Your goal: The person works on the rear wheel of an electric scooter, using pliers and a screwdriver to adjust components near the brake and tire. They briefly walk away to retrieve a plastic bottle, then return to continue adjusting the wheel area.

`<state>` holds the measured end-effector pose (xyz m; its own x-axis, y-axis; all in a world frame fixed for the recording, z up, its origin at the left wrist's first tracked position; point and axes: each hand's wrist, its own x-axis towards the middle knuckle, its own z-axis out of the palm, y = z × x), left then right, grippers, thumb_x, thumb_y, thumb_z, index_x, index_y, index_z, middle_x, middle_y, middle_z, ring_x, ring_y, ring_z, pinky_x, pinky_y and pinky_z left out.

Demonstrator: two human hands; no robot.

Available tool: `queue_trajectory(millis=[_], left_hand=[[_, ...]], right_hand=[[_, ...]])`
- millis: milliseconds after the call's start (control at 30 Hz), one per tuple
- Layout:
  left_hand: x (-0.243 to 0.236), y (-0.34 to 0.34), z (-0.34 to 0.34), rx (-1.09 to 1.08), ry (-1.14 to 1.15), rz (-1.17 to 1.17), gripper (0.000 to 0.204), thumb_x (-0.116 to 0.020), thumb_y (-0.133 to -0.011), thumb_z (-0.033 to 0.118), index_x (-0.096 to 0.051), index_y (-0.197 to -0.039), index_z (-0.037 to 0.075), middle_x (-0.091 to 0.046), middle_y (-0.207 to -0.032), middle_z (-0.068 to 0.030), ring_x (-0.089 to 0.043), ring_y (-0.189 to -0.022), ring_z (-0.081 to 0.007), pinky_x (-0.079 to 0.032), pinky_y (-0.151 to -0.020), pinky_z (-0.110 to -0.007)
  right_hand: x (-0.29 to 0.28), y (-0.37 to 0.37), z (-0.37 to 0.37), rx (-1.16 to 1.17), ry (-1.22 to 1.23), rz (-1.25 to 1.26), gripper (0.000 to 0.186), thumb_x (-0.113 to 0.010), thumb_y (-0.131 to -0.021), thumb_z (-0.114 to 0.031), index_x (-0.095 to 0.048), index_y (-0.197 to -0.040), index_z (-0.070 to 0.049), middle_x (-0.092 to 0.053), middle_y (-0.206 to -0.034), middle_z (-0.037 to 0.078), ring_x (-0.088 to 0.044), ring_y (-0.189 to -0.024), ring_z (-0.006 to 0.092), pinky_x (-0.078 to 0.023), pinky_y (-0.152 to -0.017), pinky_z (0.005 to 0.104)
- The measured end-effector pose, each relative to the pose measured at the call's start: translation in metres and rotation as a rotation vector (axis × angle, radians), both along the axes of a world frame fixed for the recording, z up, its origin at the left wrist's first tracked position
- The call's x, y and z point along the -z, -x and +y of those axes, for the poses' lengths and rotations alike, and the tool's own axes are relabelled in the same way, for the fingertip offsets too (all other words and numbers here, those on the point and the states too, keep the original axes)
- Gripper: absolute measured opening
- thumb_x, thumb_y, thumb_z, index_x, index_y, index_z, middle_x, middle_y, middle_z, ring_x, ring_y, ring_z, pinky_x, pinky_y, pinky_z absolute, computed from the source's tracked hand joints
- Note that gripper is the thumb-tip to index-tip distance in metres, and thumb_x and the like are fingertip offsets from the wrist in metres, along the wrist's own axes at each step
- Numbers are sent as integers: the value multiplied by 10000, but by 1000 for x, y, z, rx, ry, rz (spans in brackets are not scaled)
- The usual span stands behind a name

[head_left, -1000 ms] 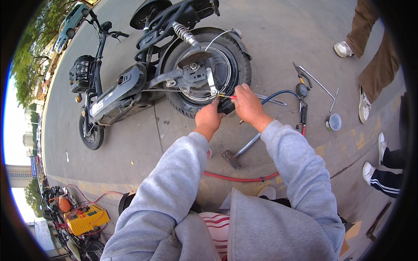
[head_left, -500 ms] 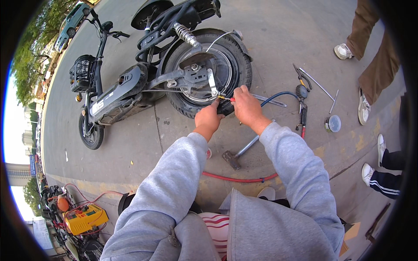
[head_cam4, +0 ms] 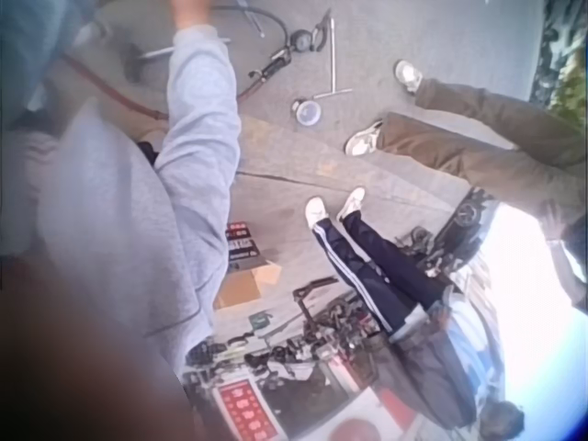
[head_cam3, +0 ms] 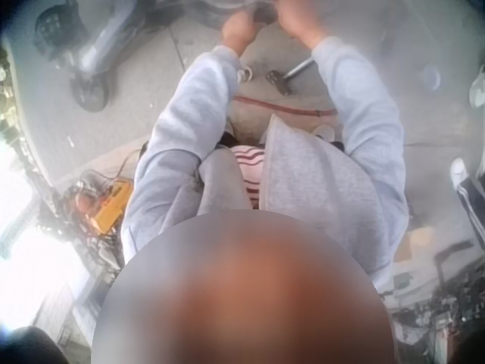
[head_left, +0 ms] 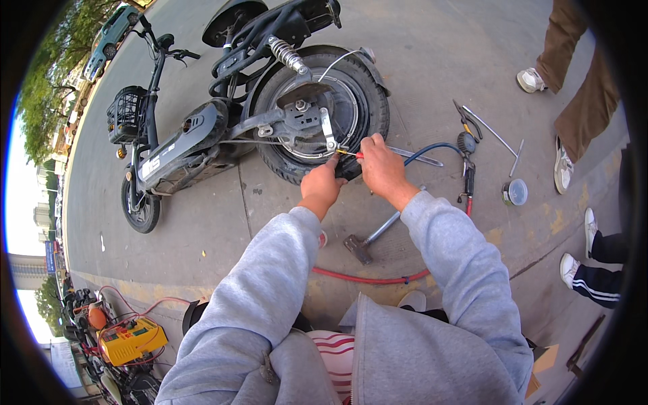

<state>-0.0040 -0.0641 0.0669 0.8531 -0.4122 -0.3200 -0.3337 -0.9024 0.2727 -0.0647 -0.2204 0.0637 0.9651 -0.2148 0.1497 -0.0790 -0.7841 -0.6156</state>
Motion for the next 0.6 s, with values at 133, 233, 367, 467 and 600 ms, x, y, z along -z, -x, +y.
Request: queue_trajectory(millis=[133,233,367,467,600], left_hand=[[1,-1,1,8,9,0,706,-785,-773,304,-500,-1416,235,-703,-1086,-141,-664,-1002,-345,-524,-848,-442],[1,-1,1,13,11,7,709,-781,-777,300,-494,-1421,228,-700,-1096,-140,-662,-1009,-345,-521,-856,-440],[0,-1,1,10,5,18,706,-777,-782,297,-490,-1423,223,-699,-1101,-138,-660,-1014,-342,-519,-863,-438],[-2,0,0,9,-5,20,703,-776,-783,297,-491,-1421,221,-700,-1100,-137,-661,-1014,-341,-520,-863,-438],[-2,-1,-1,13,-11,22,705,-775,-792,302,-480,-1430,243,-703,-1087,-143,-667,-1011,-338,-520,-853,-438]], right_hand=[[0,2,2,38,-3,52,254,-660,-885,-175,-507,-924,24,-531,-1021,206,-606,-859,410,-508,-718,486],[7,0,2,24,39,3,244,-658,-883,-170,-514,-929,21,-532,-1033,204,-618,-861,402,-517,-712,480],[9,-3,1,4,70,-77,215,-656,-879,-154,-536,-940,14,-534,-1041,198,-640,-856,385,-534,-704,463],[2,-1,2,18,56,-26,230,-667,-872,-161,-536,-941,15,-532,-1039,197,-639,-858,384,-533,-711,458],[-2,2,5,25,-23,-41,242,-662,-883,-163,-508,-940,15,-520,-1014,194,-607,-858,413,-507,-713,482]])
